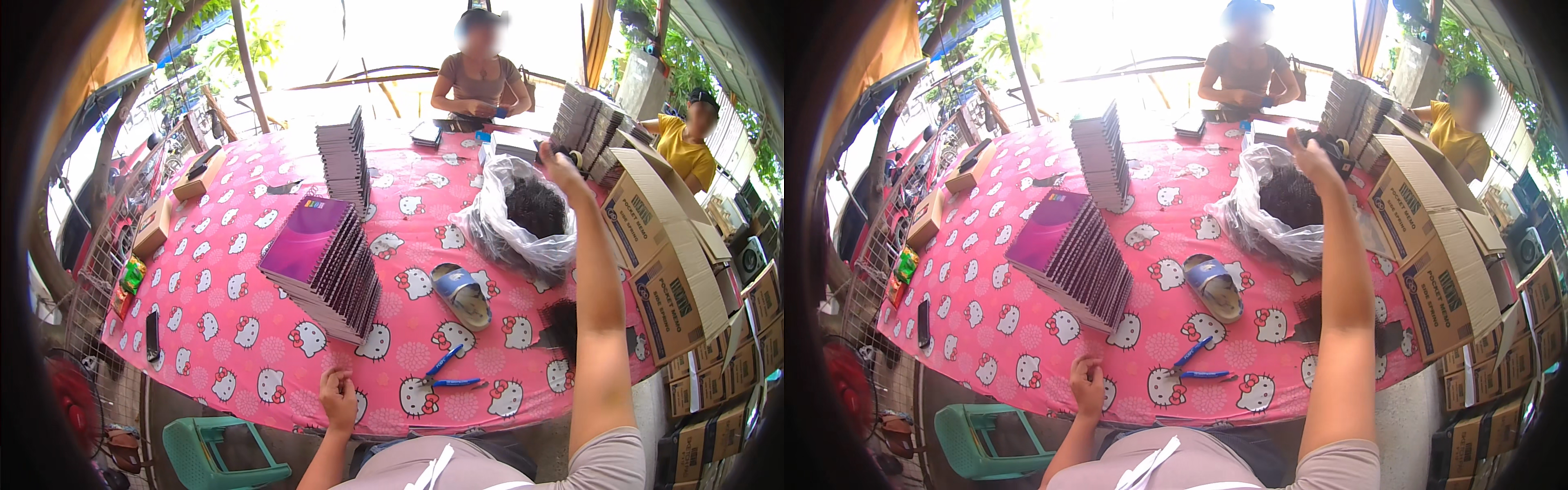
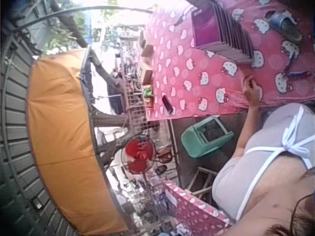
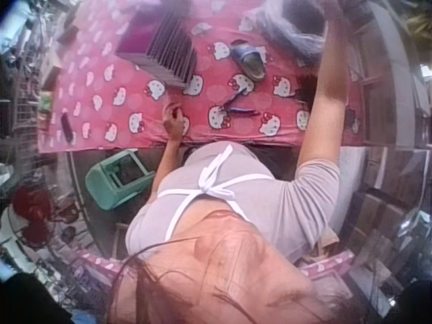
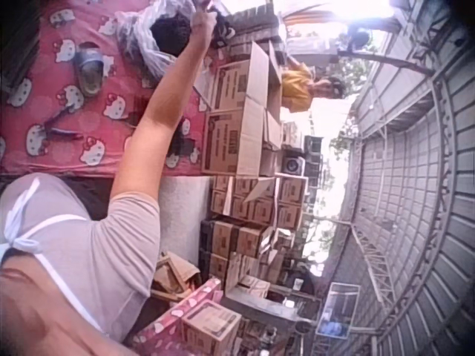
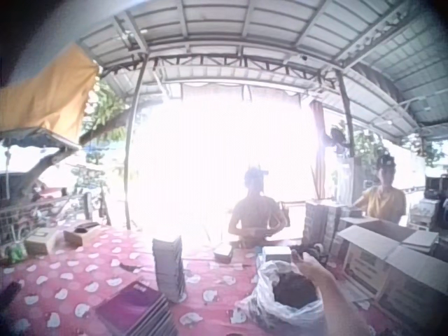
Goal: The person binds spiral notebooks by threading a plastic coil through the pre-punched holes of a stack of papers and a cover, then clips the excess coil using a pair of pliers.
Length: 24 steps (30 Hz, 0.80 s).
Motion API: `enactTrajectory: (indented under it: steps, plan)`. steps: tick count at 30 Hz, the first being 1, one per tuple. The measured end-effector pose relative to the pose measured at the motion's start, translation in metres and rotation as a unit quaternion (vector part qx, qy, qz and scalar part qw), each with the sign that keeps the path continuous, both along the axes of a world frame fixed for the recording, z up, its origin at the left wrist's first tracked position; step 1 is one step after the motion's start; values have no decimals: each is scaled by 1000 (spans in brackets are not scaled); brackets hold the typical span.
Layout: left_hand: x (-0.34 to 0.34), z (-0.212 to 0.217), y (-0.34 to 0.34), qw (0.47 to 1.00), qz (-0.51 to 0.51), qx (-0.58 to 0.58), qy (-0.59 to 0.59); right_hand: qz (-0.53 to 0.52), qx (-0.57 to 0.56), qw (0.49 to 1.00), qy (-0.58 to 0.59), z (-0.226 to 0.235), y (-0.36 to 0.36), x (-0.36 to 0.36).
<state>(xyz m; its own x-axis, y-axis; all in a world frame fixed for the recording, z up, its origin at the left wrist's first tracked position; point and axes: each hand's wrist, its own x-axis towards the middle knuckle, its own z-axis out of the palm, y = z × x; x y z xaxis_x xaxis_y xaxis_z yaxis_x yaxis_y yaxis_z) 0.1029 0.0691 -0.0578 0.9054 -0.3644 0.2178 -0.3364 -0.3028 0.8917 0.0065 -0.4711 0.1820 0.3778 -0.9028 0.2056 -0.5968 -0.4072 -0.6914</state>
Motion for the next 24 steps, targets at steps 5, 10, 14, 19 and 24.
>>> enactTrajectory:
  steps: [5,10,14,19,24]
  plan:
    - [9,28,-4,983,14,-143,117,124,-151,970,-147,-27,98,-42]
    - [35,141,-6,933,-98,-346,8,449,-113,877,131,-153,270,-91]
    - [69,256,-25,922,-207,-208,-252,457,-146,839,255,-212,311,-110]
    - [123,297,-95,859,-283,172,-391,437,-244,848,174,-216,303,-94]
    - [139,269,-117,803,-305,406,-313,452,-141,854,213,-189,304,-41]
